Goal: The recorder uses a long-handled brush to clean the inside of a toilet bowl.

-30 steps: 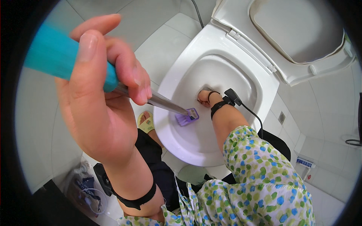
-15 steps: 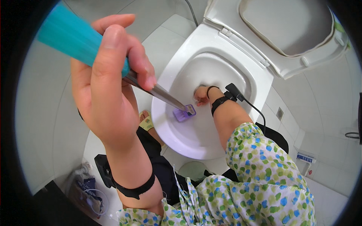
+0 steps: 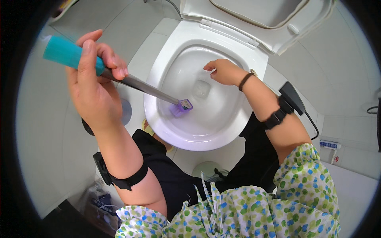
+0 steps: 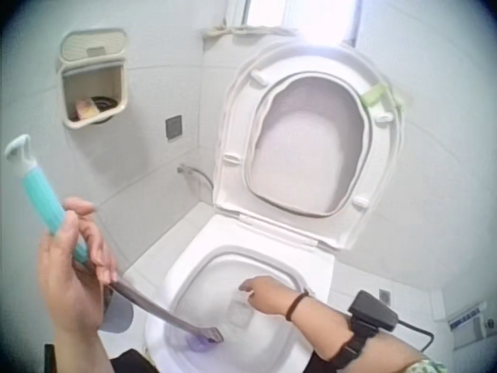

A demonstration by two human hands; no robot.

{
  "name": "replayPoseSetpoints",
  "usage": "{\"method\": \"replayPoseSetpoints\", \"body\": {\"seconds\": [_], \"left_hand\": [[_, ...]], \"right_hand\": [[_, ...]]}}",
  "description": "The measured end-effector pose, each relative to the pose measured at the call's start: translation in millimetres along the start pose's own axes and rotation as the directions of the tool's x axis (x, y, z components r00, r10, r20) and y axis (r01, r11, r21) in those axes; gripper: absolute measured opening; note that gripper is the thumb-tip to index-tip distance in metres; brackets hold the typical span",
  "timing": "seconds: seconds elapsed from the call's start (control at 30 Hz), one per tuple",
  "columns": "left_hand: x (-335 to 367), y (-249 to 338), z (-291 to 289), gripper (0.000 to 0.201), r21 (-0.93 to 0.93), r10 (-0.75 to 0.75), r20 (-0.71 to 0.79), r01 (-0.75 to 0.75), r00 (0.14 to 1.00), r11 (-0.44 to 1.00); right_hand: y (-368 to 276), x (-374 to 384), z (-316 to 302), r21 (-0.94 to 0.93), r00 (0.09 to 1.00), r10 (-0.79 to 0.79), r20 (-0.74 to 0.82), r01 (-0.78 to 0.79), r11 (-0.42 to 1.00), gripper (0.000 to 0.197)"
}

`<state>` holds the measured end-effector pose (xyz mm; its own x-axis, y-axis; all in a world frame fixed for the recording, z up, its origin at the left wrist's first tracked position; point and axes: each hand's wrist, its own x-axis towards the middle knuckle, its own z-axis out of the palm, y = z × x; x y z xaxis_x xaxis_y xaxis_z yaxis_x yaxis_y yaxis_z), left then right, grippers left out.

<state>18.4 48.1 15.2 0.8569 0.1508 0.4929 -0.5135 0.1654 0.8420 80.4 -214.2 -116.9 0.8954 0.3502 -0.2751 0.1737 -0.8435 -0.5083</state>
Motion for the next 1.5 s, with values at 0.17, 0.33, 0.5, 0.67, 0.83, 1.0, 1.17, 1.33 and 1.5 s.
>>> {"method": "replayPoseSetpoints", "body": {"seconds": [0.17, 0.33, 0.5, 0.67, 0.83, 1.0, 1.17, 1.33, 1.5], "left_hand": [[-1.1, 0.0, 4.5, 0.030, -0.005, 0.040, 0.039, -0.039, 0.998, 0.999], [-6.8, 5.3, 8.7, 0.031, 0.009, 0.054, 0.060, -0.054, 0.997, 0.998], [-10.7, 13.8, 10.5, 0.031, -0.022, 0.082, 0.104, -0.080, 0.991, 0.997], [-18.5, 17.5, 11.8, 0.030, -0.016, 0.116, 0.121, -0.115, 0.986, 0.993], [-28.9, 17.9, 24.9, 0.031, 0.039, 0.153, 0.111, -0.158, 0.982, 0.987], [-33.0, 14.6, 21.7, 0.031, 0.017, 0.145, 0.178, -0.150, 0.973, 0.989], [-31.4, 17.3, 20.5, 0.031, 0.024, 0.138, 0.193, -0.145, 0.971, 0.989], [-33.6, 17.3, 20.1, 0.032, 0.039, 0.141, 0.196, -0.151, 0.970, 0.988], [-35.7, 17.1, 20.5, 0.032, 0.047, 0.148, 0.194, -0.160, 0.970, 0.986]], "right_hand": [[-12.4, -42.1, -13.1, 0.096, 0.993, -0.002, -0.115, 0.013, 0.995, 0.029], [-15.9, -57.2, -10.4, 0.130, 0.974, -0.032, -0.225, 0.063, 0.989, 0.027], [-14.2, -64.3, -13.0, 0.175, 0.935, -0.075, -0.347, 0.143, 0.974, 0.024], [-12.1, -62.3, -16.7, 0.166, 0.914, -0.060, -0.400, 0.136, 0.977, 0.018], [-7.7, -65.5, -5.1, 0.224, 0.898, -0.016, -0.439, 0.127, 0.966, 0.012], [-5.0, -68.0, 5.9, 0.227, 0.893, -0.048, -0.447, 0.165, 0.960, 0.010], [-9.5, -69.1, 3.2, 0.210, 0.879, -0.061, -0.474, 0.180, 0.961, 0.009], [-9.3, -65.4, 6.5, 0.201, 0.865, -0.066, -0.498, 0.189, 0.961, 0.009], [-5.1, -61.7, 11.1, 0.193, 0.854, -0.091, -0.513, 0.218, 0.957, 0.011]]}}
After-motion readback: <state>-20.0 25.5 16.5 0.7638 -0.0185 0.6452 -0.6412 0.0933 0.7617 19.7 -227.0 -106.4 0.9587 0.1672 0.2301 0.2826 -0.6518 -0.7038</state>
